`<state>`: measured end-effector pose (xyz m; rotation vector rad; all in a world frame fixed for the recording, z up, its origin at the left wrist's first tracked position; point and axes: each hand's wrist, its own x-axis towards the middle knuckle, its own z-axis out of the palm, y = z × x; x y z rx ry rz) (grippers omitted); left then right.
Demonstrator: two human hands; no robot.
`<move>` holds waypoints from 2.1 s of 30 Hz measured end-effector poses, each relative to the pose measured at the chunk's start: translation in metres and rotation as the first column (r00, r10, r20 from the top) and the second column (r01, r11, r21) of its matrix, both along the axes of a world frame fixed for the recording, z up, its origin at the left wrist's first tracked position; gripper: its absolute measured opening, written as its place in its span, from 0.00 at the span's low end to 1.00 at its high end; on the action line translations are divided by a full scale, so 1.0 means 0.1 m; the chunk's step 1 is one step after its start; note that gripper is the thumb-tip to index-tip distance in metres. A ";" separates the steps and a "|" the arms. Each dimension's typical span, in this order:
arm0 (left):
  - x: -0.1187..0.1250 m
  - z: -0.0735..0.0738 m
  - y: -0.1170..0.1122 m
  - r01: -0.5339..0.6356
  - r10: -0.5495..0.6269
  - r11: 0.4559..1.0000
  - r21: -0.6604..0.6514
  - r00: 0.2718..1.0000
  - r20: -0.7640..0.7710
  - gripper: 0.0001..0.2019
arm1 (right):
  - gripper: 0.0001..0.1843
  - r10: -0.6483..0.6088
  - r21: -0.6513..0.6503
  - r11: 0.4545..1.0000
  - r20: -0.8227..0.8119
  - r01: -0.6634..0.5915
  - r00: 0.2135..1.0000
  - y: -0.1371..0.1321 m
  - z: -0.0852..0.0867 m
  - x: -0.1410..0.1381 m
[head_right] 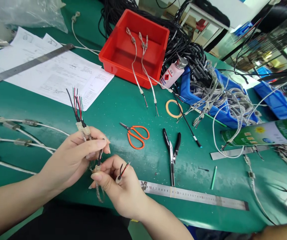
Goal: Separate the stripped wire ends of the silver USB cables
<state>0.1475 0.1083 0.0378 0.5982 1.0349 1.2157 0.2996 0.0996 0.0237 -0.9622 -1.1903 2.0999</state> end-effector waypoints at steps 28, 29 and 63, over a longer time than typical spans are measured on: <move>-0.02 -0.01 0.03 0.089 -0.085 0.994 -0.061 0.993 0.078 0.08 | 0.11 -0.323 0.174 0.923 -0.135 0.343 0.937 0.18 -0.04 0.09; -0.03 -0.01 0.04 0.123 -0.117 0.990 -0.069 0.989 0.091 0.08 | 0.11 -0.308 0.166 0.931 -0.124 0.325 0.943 0.16 -0.04 0.08; -0.01 0.00 0.01 0.142 -0.132 0.989 -0.027 0.963 0.233 0.06 | 0.13 -0.089 0.082 0.993 0.016 0.087 0.996 0.03 -0.04 0.01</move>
